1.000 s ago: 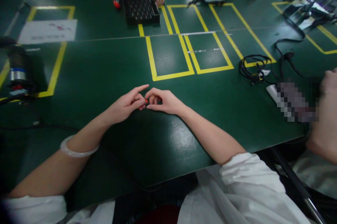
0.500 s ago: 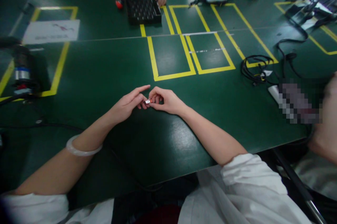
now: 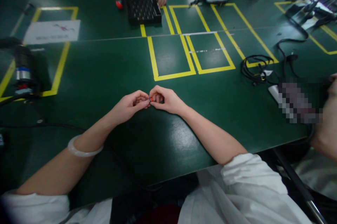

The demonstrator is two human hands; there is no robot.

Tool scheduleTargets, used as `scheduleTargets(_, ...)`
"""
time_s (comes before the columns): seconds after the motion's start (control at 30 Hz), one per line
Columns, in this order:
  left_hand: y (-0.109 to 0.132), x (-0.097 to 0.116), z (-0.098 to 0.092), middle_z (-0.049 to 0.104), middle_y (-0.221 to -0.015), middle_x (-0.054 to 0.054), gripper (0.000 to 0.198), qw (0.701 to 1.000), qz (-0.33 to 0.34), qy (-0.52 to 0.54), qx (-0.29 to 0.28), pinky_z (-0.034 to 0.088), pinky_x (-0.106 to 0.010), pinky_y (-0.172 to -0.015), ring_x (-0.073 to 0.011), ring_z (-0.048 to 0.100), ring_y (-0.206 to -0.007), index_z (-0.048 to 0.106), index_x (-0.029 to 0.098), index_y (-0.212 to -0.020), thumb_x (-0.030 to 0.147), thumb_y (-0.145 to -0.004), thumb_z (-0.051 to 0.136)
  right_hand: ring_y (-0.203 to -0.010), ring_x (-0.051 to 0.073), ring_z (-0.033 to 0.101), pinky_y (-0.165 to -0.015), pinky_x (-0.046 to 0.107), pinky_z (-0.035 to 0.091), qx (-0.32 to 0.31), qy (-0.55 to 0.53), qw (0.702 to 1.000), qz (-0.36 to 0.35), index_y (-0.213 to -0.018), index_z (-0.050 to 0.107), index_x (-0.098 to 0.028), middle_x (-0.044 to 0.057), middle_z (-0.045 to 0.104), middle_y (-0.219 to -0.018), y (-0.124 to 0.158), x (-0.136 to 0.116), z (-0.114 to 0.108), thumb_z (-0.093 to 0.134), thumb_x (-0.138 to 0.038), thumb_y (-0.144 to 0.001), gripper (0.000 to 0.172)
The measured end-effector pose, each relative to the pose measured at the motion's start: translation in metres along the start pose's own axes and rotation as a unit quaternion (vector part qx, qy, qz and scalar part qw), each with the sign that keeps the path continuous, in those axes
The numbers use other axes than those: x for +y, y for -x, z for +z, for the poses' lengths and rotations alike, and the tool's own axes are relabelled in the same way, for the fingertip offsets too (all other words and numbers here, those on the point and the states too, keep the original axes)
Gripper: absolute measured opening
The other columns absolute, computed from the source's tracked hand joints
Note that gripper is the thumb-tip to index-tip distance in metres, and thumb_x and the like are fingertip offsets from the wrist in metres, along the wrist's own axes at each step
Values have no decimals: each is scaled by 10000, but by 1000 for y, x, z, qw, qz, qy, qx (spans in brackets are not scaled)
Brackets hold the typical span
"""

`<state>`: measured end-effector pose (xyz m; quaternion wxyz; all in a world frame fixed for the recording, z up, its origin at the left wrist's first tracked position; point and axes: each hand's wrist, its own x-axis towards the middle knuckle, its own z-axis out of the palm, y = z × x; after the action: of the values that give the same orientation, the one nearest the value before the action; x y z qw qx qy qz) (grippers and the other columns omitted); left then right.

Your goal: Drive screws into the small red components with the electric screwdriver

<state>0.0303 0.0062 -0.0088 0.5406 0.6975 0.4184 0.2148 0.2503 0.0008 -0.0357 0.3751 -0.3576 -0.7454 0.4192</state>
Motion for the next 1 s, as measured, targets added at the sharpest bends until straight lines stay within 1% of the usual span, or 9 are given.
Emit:
scheduleTargets(0.17, 0, -2, 1, 637, -836, -29, 327, 1000, 6, 0, 10, 470, -287, -691, -156, 588, -740, 615, 160, -1013, 449, -887, 702, -704, 112, 571, -666, 251, 470, -4, -4, 1000, 16, -1011, 588, -185, -16, 634, -804, -1, -2, -1, 695, -303, -874, 211)
scheduleTargets(0.37, -1, -6, 2, 620, -852, -16, 300, 999, 18, 25, 13, 471, -272, -697, -134, 575, -737, 598, 150, -1008, 384, -869, 724, -717, 120, 578, -679, 253, 469, 1, 4, 1000, 29, -967, 615, -184, -4, 649, -814, 0, -3, -1, 635, -361, -947, 179)
scheduleTargets(0.53, -1, -6, 2, 635, -875, -21, 281, 999, 20, 24, 19, 473, -271, -703, -135, 589, -750, 598, 151, -997, 356, -857, 729, -689, 116, 566, -662, 253, 454, -4, 7, 1000, 16, -926, 631, -182, -10, 629, -787, 0, -3, -1, 642, -327, -936, 145)
scheduleTargets(0.7, -1, -5, 2, 652, -899, -30, 324, 999, 13, 32, 26, 477, -267, -711, -135, 594, -760, 596, 147, -1033, 356, -837, 748, -664, 106, 568, -635, 253, 441, 9, 6, 1000, -4, -920, 623, -182, -9, 622, -812, 0, -3, 0, 657, -282, -899, 108)
scheduleTargets(0.8, -1, -4, 2, 648, -884, -30, 323, 999, 9, 38, 29, 476, -263, -703, -134, 591, -754, 599, 143, -1016, 369, -839, 747, -679, 106, 579, -645, 255, 448, 10, 11, 1000, -11, -932, 619, -187, -4, 623, -849, 0, -1, 0, 660, -256, -877, 98)
scheduleTargets(0.9, -1, -5, 2, 635, -869, -29, 300, 999, 16, 41, 29, 473, -262, -699, -132, 588, -751, 602, 142, -986, 375, -852, 735, -704, 110, 589, -658, 256, 451, 14, 14, 1000, -14, -954, 619, -189, 3, 641, -889, 0, -1, -1, 672, -228, -857, 117)
scheduleTargets(1.0, -1, -7, 2, 631, -888, -32, 299, 998, 25, 47, 31, 474, -264, -705, -132, 589, -761, 598, 145, -986, 368, -845, 740, -751, 124, 606, -697, 268, 465, 21, 20, 999, -15, -1004, 624, -187, 15, 676, -932, -1, 0, -1, 705, -219, -839, 187)
